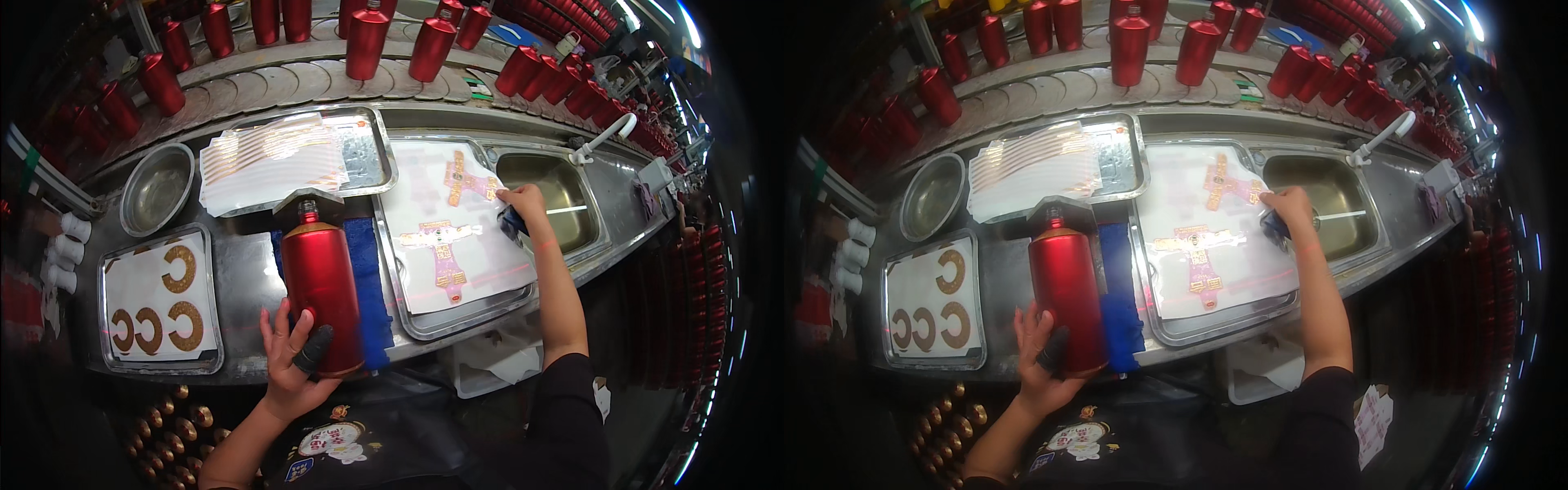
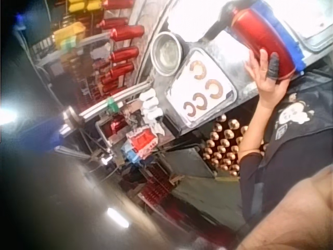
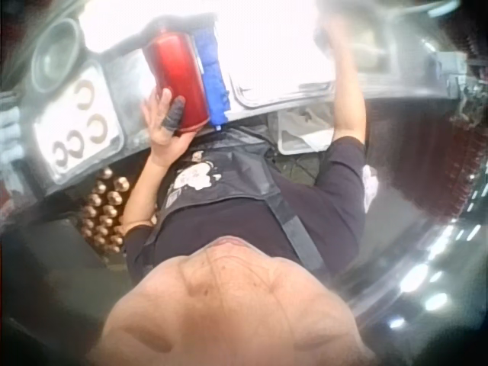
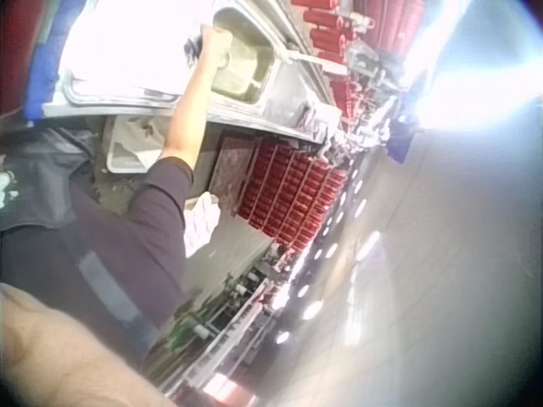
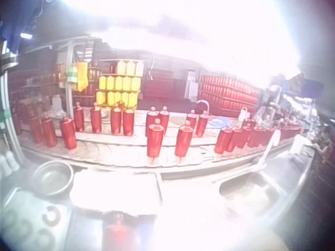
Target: The person applies gold circular labels to the necks of red cylindrical bottles. They pick up a bottle, place a label on the neck, smooth it down, and then wipe the bottle body with a blue cloth before placing it on a tray.
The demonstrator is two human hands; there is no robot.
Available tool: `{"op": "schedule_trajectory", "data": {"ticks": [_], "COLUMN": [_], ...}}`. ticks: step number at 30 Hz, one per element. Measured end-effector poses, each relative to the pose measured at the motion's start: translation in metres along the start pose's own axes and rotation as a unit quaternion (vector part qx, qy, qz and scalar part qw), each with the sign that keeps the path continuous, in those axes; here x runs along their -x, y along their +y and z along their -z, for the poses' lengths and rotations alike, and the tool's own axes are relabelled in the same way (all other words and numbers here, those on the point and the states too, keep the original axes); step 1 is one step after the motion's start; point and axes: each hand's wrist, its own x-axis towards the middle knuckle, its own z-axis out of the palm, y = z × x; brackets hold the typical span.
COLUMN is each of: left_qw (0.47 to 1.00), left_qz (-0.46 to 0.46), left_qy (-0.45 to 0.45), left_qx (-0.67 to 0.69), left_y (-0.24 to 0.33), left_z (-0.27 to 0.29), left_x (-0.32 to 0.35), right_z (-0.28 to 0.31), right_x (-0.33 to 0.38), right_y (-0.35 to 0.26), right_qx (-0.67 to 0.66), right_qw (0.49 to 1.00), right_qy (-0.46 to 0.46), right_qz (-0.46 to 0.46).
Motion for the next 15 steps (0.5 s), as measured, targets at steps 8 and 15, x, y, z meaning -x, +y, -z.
{"op": "schedule_trajectory", "data": {"ticks": [8, 15], "left_qw": [0.999, 1.000], "left_qz": [0.038, 0.010], "left_qy": [0.016, 0.014], "left_qx": [0.019, 0.006], "left_y": [0.005, 0.005], "left_z": [0.003, 0.012], "left_x": [0.001, -0.007], "right_z": [0.000, 0.070], "right_x": [0.040, 0.166], "right_y": [-0.035, -0.139], "right_qx": [-0.074, -0.036], "right_qw": [0.904, 0.864], "right_qy": [0.241, 0.065], "right_qz": [0.347, 0.498]}}
